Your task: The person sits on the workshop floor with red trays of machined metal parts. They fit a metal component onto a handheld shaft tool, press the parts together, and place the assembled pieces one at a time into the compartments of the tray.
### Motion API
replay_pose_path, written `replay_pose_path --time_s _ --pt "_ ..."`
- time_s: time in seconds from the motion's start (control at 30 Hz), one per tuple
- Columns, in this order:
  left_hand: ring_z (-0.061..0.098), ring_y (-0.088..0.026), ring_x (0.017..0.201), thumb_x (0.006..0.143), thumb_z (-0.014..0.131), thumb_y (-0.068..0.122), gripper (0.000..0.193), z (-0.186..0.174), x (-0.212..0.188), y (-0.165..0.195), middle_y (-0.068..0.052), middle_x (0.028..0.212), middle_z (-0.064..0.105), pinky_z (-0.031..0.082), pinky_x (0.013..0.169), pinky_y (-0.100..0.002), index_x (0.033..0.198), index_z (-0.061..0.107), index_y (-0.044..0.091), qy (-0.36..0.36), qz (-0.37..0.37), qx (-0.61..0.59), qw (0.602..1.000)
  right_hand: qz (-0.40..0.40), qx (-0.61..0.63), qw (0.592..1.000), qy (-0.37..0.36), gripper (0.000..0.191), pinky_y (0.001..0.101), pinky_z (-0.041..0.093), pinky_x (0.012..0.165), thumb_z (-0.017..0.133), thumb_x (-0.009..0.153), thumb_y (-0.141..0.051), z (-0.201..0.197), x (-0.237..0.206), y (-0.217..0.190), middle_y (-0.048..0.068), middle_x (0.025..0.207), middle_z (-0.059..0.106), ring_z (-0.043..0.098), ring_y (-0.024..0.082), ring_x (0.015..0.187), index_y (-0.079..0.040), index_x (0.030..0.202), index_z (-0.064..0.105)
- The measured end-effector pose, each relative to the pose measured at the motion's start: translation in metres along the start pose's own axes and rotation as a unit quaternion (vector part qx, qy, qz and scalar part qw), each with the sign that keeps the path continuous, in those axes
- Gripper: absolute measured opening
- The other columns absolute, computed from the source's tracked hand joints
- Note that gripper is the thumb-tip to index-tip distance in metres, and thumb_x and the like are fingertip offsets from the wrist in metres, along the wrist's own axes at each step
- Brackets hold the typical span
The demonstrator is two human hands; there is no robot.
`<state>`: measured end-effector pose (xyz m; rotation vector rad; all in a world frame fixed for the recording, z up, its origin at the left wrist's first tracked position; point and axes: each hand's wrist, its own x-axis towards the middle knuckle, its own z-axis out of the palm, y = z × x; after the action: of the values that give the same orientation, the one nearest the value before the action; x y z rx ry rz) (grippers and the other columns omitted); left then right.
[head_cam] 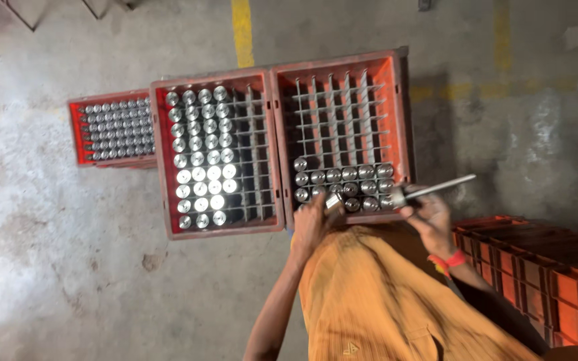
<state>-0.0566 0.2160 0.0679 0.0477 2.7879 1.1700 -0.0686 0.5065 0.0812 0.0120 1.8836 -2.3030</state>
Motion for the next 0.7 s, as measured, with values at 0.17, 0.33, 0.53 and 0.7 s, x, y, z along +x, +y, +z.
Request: replay_pose_path --time_s 0.17,0.33,0.53,0.7 --pt "0.066 -0.035 0.097 0.088 0.069 0.009 0.065 -0.013 0.042 -0.023 -0.013 0.112 0.066 0.055 0.071 -0.046 0.150 0.052 0.013 0.053 -0.011 0.121 0.991 -0.016 -0.045 0.999 0.025 0.041 0.0365 0.055 0.106 0.075 0.093 -0.009 0.004 -0.003 -0.016 0.017 0.140 0.065 0.065 0.023 0.124 -0.003 0.131 0.061" --pt "0.062 -0.036 0.096 0.072 0.066 -0.009 0.067 -0.010 0.057 -0.040 -0.015 0.122 0.065 0.056 0.072 -0.043 0.135 0.062 0.012 0.090 0.093 0.150 0.980 -0.025 -0.028 0.999 -0.017 0.040 0.0402 0.057 0.109 0.076 0.093 -0.009 0.024 -0.012 -0.007 0.018 0.139 0.063 0.063 0.026 0.132 -0.003 0.129 0.061" --pt "0.065 -0.032 0.102 0.080 0.072 -0.007 0.048 -0.021 0.018 -0.080 -0.010 0.113 0.068 0.054 0.083 -0.046 0.124 0.069 0.011 0.151 0.005 0.013 0.988 0.041 -0.053 0.998 -0.011 0.043 0.0358 0.052 0.108 0.072 0.093 -0.005 0.036 -0.030 0.005 0.018 0.136 0.063 0.060 0.023 0.130 0.000 0.134 0.059" --pt "0.057 -0.045 0.115 0.067 0.081 0.011 0.060 -0.081 0.003 -0.145 -0.023 0.122 0.061 0.051 0.091 -0.052 0.125 0.069 0.008 0.224 -0.149 0.156 0.950 0.043 -0.062 0.996 -0.041 0.042 0.0357 0.053 0.107 0.073 0.093 -0.008 0.045 -0.027 0.011 0.017 0.137 0.065 0.063 0.023 0.127 0.000 0.131 0.059"
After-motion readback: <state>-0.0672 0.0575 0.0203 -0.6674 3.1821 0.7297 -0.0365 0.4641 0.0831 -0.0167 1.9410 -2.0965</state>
